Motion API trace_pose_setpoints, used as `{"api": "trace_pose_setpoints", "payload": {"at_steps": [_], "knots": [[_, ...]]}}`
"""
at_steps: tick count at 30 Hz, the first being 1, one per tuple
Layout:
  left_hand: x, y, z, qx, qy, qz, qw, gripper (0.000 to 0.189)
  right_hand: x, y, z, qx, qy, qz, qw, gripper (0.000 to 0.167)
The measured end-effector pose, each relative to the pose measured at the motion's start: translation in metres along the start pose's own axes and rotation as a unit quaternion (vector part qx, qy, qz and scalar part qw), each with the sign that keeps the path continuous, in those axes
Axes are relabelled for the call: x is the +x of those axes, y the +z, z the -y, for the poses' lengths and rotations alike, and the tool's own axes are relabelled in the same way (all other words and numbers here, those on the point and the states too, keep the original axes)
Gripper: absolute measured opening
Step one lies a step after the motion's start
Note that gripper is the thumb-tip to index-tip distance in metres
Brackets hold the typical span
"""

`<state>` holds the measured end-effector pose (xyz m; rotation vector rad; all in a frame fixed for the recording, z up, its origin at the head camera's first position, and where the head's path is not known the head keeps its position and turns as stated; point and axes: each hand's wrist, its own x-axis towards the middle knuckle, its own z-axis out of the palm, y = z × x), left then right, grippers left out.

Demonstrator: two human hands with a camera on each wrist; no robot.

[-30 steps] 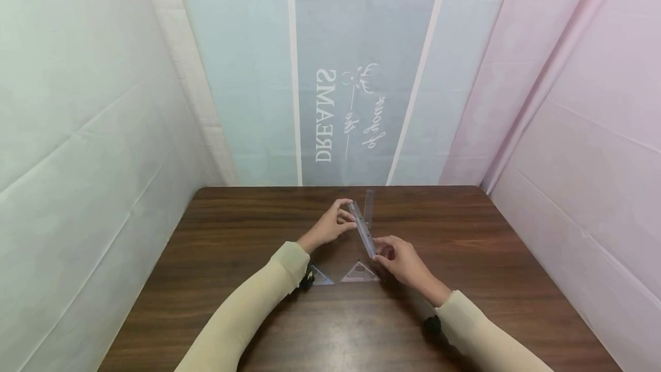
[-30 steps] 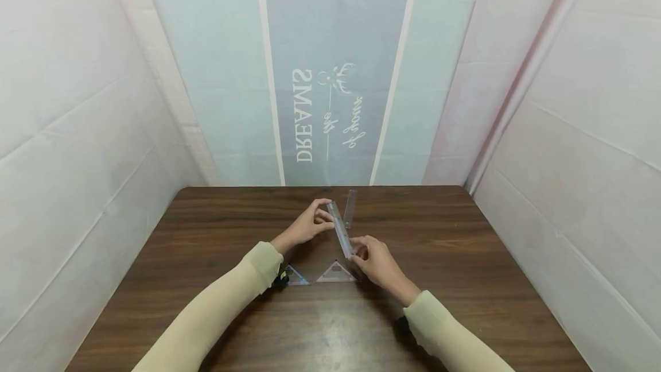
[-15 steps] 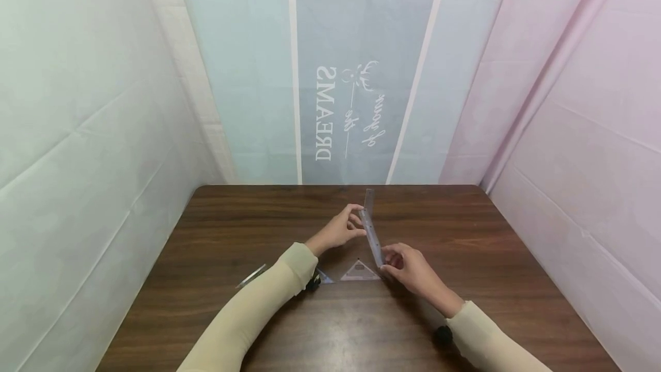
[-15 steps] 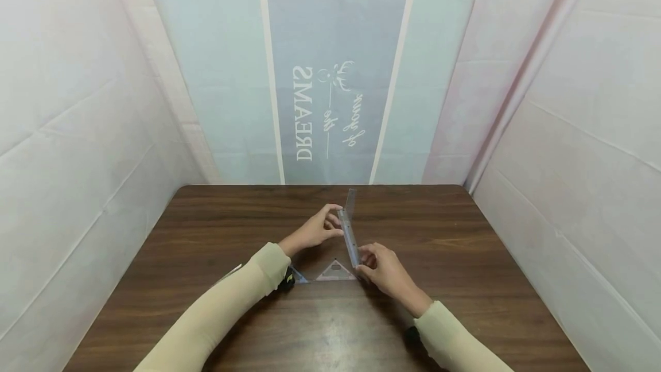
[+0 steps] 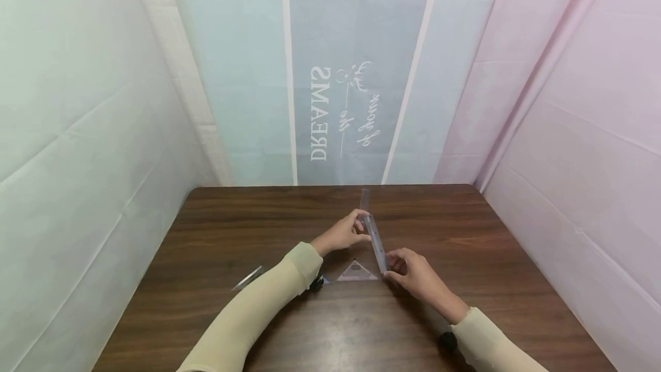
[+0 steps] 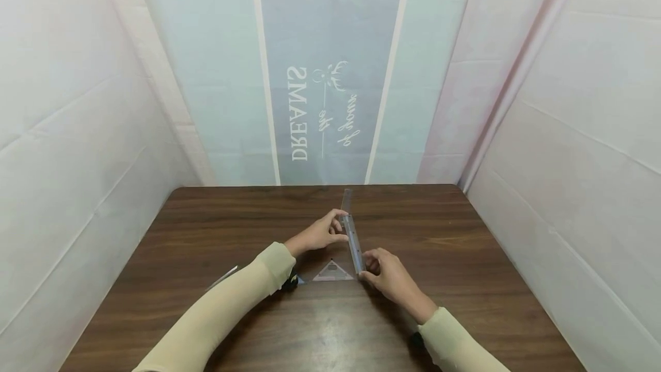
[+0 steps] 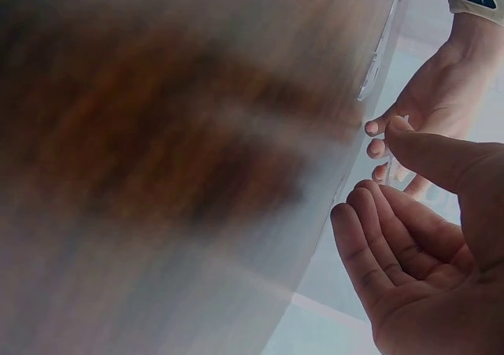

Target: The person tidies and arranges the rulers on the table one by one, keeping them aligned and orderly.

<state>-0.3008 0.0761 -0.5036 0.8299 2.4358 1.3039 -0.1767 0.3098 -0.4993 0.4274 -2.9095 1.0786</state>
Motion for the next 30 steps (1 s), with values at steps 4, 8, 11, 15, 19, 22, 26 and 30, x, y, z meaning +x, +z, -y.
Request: {"api": "trace_pose_setpoints", "payload": {"at_steps": [4,8,11,15,19,22,26,30], "knots": [[0.001,0.0,-0.003,-0.005,0.0,0.01,0.9999,0.067,-0.001,-0.001,-0.001,0.001,0.002,0.003,1.0,0.035],[0.003,0.001,-0.004,-0.01,-0.002,0.016,0.9998,0.066,-0.001,-0.002,-0.001,-0.001,0.001,0.004,1.0,0.034],[0.004,0.003,-0.003,-0.004,-0.004,0.019,0.9998,0.066,-0.002,-0.004,-0.001,-0.003,0.001,0.005,1.0,0.035],[0.006,0.004,-0.003,0.001,-0.008,0.025,0.9997,0.065,-0.003,-0.005,0.0,-0.003,0.0,0.008,1.0,0.033],[0.007,0.003,-0.005,0.001,-0.014,0.031,0.9994,0.066,-0.004,-0.007,0.001,-0.003,0.002,0.01,0.9999,0.033],[0.009,0.003,-0.006,0.012,-0.022,0.036,0.999,0.066,-0.004,-0.007,0.001,-0.006,0.005,0.013,0.9999,0.033],[0.01,0.005,-0.007,0.032,-0.03,0.04,0.9982,0.066,-0.004,-0.007,0.002,-0.012,0.006,0.017,0.9998,0.031],[0.011,0.006,-0.008,0.046,-0.034,0.041,0.9975,0.065,-0.004,-0.008,0.002,-0.019,0.003,0.016,0.9997,0.029]]}}
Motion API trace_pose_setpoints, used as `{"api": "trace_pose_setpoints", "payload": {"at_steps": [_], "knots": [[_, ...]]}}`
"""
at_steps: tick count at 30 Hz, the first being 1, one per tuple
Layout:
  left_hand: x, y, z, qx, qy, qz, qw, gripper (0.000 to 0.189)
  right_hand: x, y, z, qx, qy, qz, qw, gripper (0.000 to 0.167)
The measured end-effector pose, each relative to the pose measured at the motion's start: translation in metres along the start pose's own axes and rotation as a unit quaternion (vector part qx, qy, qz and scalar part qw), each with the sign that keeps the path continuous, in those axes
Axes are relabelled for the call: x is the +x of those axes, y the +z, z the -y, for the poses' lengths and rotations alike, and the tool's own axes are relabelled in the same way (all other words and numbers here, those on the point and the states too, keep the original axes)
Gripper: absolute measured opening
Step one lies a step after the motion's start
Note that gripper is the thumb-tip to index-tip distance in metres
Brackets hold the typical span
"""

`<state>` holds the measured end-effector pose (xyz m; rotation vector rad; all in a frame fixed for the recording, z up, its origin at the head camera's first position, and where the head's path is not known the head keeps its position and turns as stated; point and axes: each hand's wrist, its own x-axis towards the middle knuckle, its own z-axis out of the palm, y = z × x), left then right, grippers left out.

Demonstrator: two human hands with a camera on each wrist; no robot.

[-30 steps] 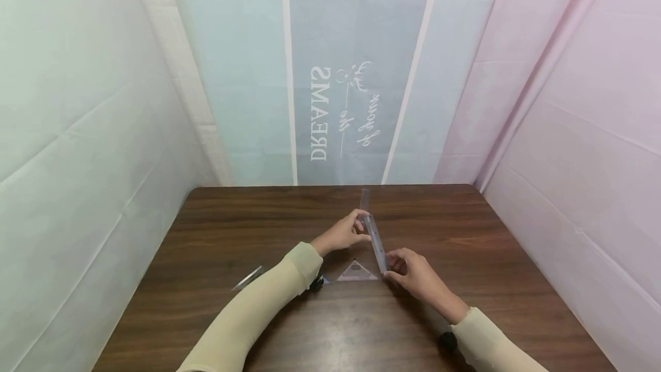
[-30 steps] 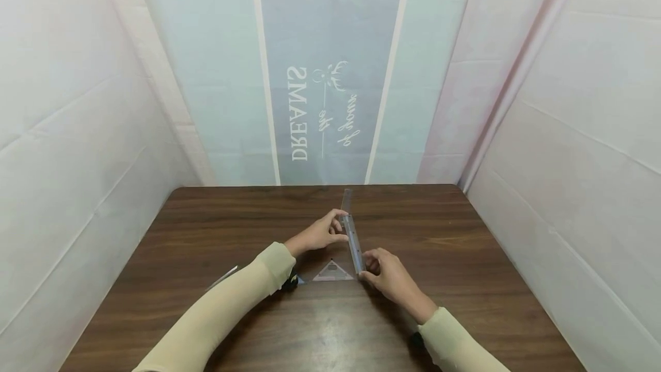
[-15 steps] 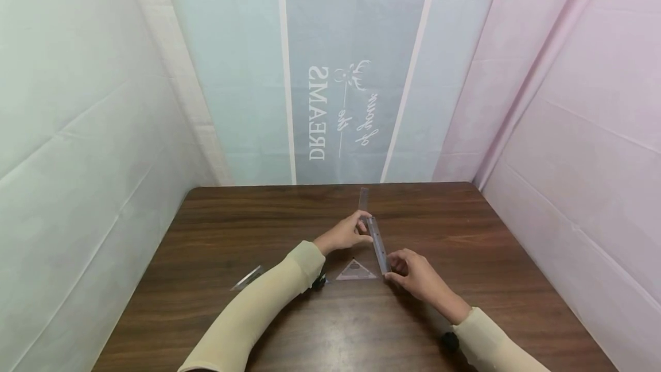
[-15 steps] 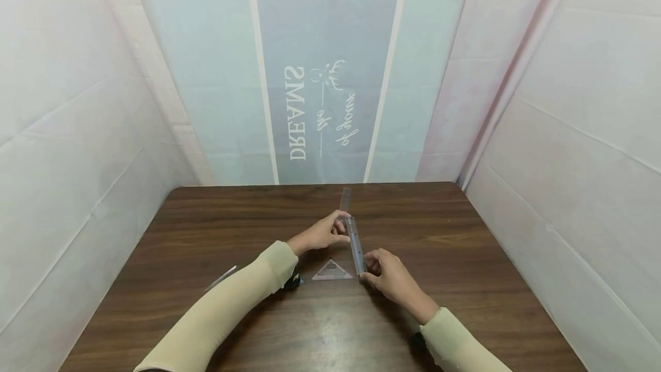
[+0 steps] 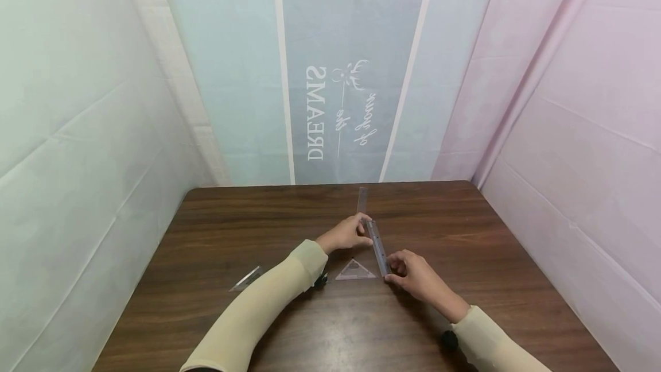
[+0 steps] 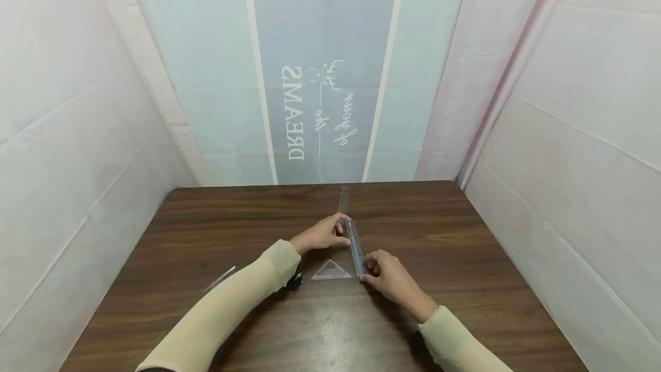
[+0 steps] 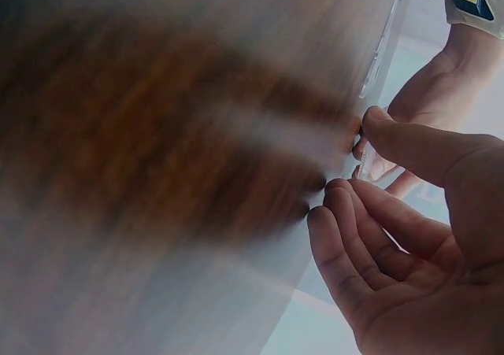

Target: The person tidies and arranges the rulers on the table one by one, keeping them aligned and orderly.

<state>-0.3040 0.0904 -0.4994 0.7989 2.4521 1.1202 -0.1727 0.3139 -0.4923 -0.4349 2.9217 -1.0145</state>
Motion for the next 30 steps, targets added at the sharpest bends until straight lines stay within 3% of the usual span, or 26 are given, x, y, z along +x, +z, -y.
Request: {"api": "trace_pose_setpoints", "payload": {"at_steps": [18,22,30], "knots": [[0.002,-0.001,-0.01,0.091,-0.007,0.018,0.9957,0.062,0.004,0.001,0.004,-0.012,-0.003,0.009,0.9999,0.031],[0.003,-0.001,-0.01,0.092,-0.008,0.018,0.9955,0.061,0.004,0.002,0.005,-0.01,-0.011,0.004,0.9999,0.031],[0.005,0.001,-0.009,0.094,-0.015,0.024,0.9952,0.061,0.005,0.001,0.005,-0.017,0.015,0.017,0.9996,0.033]]}}
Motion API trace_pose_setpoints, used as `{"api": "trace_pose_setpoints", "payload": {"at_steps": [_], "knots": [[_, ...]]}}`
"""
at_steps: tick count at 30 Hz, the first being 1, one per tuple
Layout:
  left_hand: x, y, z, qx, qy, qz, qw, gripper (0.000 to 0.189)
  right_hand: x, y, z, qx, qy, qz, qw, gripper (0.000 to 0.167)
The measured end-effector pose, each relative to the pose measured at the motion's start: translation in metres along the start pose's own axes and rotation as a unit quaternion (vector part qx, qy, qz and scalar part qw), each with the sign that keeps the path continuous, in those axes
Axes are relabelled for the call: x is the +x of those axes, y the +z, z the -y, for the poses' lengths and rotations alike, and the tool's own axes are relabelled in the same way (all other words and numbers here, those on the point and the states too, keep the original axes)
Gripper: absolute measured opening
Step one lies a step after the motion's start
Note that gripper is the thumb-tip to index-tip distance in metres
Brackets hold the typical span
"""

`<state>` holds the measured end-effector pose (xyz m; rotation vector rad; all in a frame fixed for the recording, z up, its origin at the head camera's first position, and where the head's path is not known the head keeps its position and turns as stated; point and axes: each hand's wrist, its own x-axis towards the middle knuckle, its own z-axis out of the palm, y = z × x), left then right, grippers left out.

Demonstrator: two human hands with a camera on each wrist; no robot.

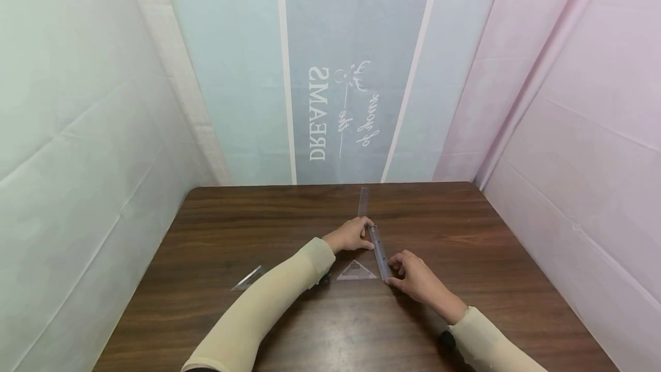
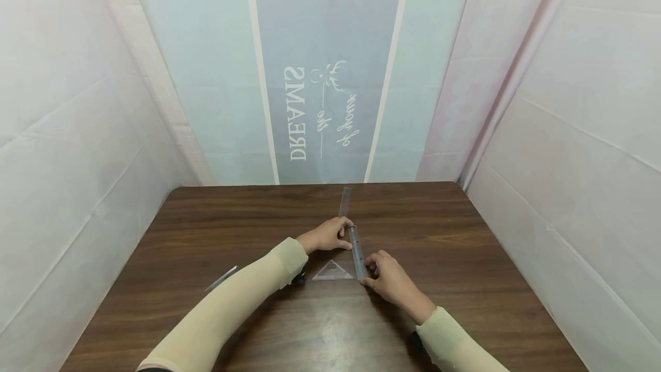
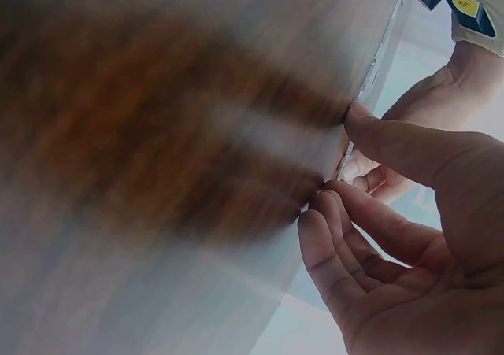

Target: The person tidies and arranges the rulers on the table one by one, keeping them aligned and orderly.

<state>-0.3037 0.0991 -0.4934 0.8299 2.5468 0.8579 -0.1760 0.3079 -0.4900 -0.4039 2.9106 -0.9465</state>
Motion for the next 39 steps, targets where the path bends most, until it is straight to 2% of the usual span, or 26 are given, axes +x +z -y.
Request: {"api": "trace_pose_setpoints", "payload": {"at_steps": [7,16,25,30,39], "knots": [[-0.002,-0.001,-0.003,-0.009,0.004,-0.004,0.9999,0.061,-0.002,0.001,-0.001,0.003,0.009,0.001,1.0,0.033],[0.004,0.006,0.002,0.008,-0.013,0.002,0.9999,0.064,-0.002,0.004,-0.003,0.007,0.01,0.001,0.9999,0.033],[0.0,0.002,0.001,0.006,0.017,-0.015,0.9997,0.065,-0.001,0.002,-0.001,0.007,0.008,0.005,0.9999,0.033],[-0.001,0.001,0.001,0.005,0.016,-0.016,0.9997,0.065,0.001,0.001,0.0,0.004,0.005,0.006,1.0,0.033],[-0.003,0.003,0.001,0.005,0.021,-0.023,0.9995,0.066,0.01,-0.006,0.002,0.022,0.029,0.019,0.9991,0.027]]}}
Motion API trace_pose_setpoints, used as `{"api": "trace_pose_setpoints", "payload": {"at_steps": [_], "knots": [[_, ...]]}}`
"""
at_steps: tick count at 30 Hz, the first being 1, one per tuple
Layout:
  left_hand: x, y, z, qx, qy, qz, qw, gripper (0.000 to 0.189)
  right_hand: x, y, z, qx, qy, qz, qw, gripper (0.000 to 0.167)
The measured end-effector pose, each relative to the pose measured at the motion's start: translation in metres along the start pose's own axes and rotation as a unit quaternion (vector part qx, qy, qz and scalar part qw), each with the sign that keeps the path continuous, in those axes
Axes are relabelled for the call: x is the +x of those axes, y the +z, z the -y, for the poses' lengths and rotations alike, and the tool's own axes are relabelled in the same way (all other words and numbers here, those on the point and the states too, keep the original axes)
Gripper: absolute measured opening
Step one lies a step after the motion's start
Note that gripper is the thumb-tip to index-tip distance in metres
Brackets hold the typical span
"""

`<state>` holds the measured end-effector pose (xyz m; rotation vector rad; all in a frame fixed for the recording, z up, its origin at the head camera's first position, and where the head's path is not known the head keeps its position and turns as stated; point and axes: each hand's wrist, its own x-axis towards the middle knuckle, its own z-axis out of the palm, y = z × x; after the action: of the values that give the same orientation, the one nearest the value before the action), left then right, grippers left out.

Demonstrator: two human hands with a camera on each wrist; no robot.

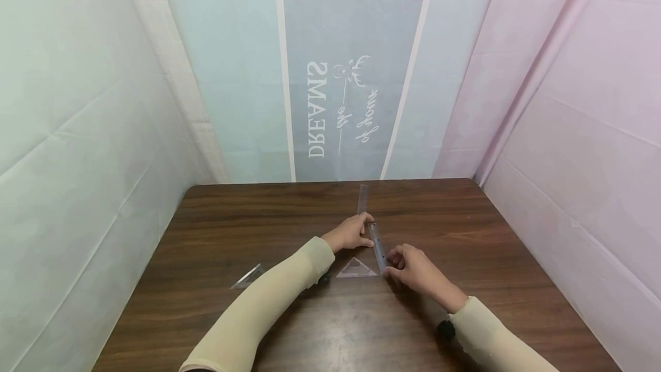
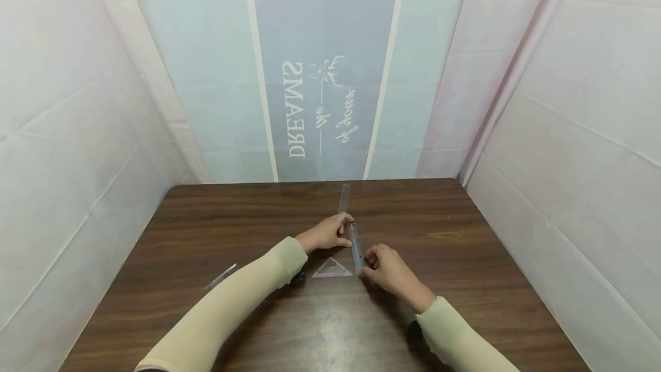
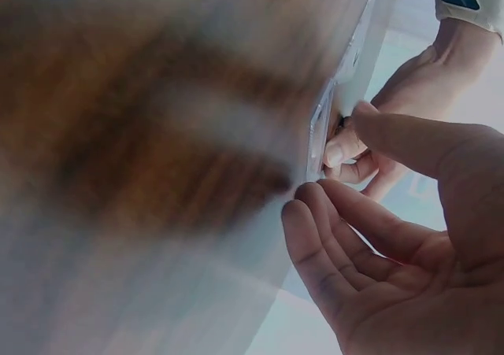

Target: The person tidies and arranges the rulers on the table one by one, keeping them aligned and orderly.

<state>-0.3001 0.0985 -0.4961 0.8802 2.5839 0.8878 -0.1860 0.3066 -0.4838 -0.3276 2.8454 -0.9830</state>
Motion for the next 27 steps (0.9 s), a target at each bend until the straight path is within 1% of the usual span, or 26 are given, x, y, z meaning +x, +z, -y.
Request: {"api": "trace_pose_setpoints", "payload": {"at_steps": [5,11,14,18,20,22,24,27], "knots": [[-0.002,0.0,-0.001,0.0,0.0,-0.004,1.0,0.064,0.011,-0.002,0.0,-0.01,-0.01,-0.02,0.9997,0.023],[-0.004,-0.002,0.006,-0.02,-0.016,-0.004,0.9997,0.044,0.026,0.0,0.002,-0.003,-0.014,-0.033,0.9993,0.025],[-0.006,-0.005,0.011,-0.036,-0.014,-0.007,0.9992,0.037,0.033,0.003,0.003,-0.005,-0.011,-0.035,0.9993,0.028],[-0.005,-0.013,0.019,-0.034,0.007,-0.027,0.999,0.032,0.046,0.006,0.006,-0.01,-0.014,-0.047,0.9987,0.031],[-0.006,-0.019,0.024,-0.027,0.012,-0.04,0.9988,0.031,0.055,0.007,0.009,-0.016,-0.014,-0.052,0.9984,0.032],[-0.006,-0.025,0.028,-0.019,0.012,-0.05,0.9985,0.032,0.064,0.008,0.012,-0.02,-0.011,-0.054,0.9983,0.034],[-0.007,-0.03,0.033,-0.013,0.006,-0.054,0.9984,0.034,0.073,0.009,0.014,-0.024,-0.009,-0.052,0.9983,0.036],[-0.007,-0.037,0.041,-0.015,-0.007,-0.057,0.9982,0.039,0.087,0.011,0.016,-0.026,-0.008,-0.049,0.9984,0.04]]}}
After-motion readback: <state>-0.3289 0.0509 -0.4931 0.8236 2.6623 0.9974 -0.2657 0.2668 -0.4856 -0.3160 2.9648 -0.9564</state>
